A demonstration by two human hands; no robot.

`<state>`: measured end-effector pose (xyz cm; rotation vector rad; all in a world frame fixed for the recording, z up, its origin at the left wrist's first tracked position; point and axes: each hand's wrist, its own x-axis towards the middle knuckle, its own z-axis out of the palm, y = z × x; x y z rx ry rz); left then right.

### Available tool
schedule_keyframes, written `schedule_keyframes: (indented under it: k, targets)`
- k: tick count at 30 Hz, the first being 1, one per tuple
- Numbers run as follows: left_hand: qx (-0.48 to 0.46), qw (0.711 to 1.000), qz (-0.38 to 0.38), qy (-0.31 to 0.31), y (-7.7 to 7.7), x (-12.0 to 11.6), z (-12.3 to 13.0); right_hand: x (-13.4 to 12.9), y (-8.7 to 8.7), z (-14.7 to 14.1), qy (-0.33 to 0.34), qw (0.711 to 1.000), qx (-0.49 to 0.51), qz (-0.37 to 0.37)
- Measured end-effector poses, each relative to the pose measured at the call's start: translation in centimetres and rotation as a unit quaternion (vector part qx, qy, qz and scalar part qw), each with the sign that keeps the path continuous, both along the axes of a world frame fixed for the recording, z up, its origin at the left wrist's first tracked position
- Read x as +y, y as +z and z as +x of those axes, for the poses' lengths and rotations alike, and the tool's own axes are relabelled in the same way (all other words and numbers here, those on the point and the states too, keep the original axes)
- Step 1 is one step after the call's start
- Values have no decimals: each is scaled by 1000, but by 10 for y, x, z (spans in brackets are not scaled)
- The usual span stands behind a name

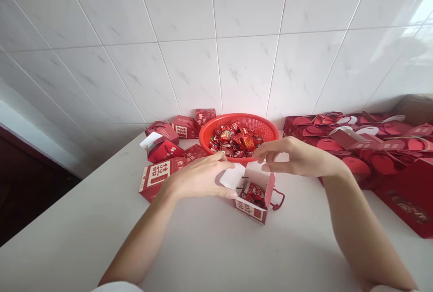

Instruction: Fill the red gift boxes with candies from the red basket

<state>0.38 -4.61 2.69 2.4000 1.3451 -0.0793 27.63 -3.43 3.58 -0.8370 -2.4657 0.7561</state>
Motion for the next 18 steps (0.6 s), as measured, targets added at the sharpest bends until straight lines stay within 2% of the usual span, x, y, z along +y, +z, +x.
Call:
schedule_keyframes:
  k: [4,8,14,18]
  targets:
    - [-14,999,-9,-34,-3,0,3,-16,-19,3,-33,999,-19,22]
    - [-41,996,-16,-80,-5,-5,9,-32,-39,13,-58,998,-23,11]
    - [-81,985,-22,-148,-1,-22,22,-52,-64,15,-86,993,81,20]
    - [-97,976,-12,-192,-10,-26,33,-54,-86,6,-154,976,130,79]
